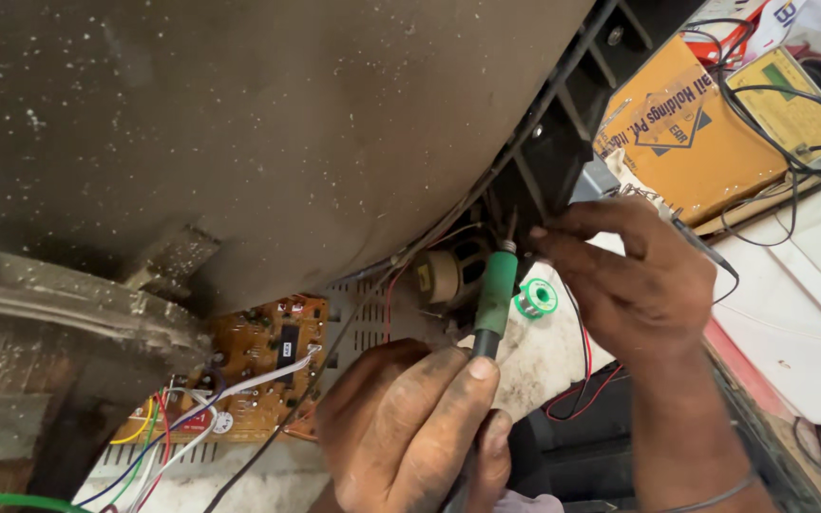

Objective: The person strips wire ends, applies solder to a small component, and solders wires to a circuit board inside an open electronic device. They use a soldering iron, solder wire, and wire strippers to connect and secure the wires.

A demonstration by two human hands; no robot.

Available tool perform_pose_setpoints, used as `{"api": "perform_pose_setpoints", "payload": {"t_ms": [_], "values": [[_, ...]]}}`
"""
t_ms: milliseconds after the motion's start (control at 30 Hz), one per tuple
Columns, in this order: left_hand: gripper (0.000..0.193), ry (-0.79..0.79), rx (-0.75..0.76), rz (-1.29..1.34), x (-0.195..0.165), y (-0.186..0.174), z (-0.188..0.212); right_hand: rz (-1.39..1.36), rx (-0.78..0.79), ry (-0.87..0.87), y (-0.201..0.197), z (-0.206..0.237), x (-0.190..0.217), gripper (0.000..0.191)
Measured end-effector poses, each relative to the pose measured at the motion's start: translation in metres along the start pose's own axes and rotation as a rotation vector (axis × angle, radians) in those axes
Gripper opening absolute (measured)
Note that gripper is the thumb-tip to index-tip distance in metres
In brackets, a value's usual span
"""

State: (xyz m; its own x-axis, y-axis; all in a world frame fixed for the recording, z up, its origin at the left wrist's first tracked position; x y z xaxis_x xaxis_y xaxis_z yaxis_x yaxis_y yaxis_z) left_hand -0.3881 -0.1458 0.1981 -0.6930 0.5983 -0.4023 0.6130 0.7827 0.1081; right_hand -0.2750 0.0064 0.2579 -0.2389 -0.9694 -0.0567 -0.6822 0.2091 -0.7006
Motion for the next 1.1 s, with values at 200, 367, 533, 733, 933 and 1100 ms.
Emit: {"api": "perform_pose_setpoints", "payload": {"t_ms": [200,367,533,733,933,1100], "values": [[0.030,-0.031,0.039,-0.008,0.005,0.006,-0.003,0.215,-0.164,-0.027,0.000,0.001,0.014,0.020],[0.031,-0.054,0.071,-0.004,0.007,0.013,-0.009,0.292,-0.218,-0.056,-0.001,0.001,0.017,0.017],[0.030,-0.027,0.012,-0.023,0.013,0.025,-0.016,0.333,-0.199,-0.053,0.003,0.000,0.019,0.018],[0.028,-0.055,-0.055,-0.090,0.031,0.040,-0.007,0.280,-0.198,-0.060,0.004,-0.003,0.011,0.019],[0.026,-0.079,-0.070,-0.105,0.047,0.042,0.000,0.324,-0.134,-0.104,0.006,-0.012,0.014,0.020],[0.025,-0.100,-0.109,-0.063,0.059,0.041,0.001,0.363,-0.104,-0.143,0.011,-0.022,0.019,0.021]]}}
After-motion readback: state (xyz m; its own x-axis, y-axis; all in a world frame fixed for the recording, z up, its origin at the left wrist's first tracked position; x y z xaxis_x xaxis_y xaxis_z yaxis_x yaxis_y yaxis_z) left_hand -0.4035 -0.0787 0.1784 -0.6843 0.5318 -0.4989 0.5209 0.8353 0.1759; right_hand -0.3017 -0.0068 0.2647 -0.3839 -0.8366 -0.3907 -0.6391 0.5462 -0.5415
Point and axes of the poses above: each hand's wrist, its own z-axis away from the middle knuckle, its own y-axis out of the palm, x = y × z, the point moved 8 cm from there along -z, towards the middle knuckle, and after that the axes turned 3 degrees about -y, right-handed, at the moved point
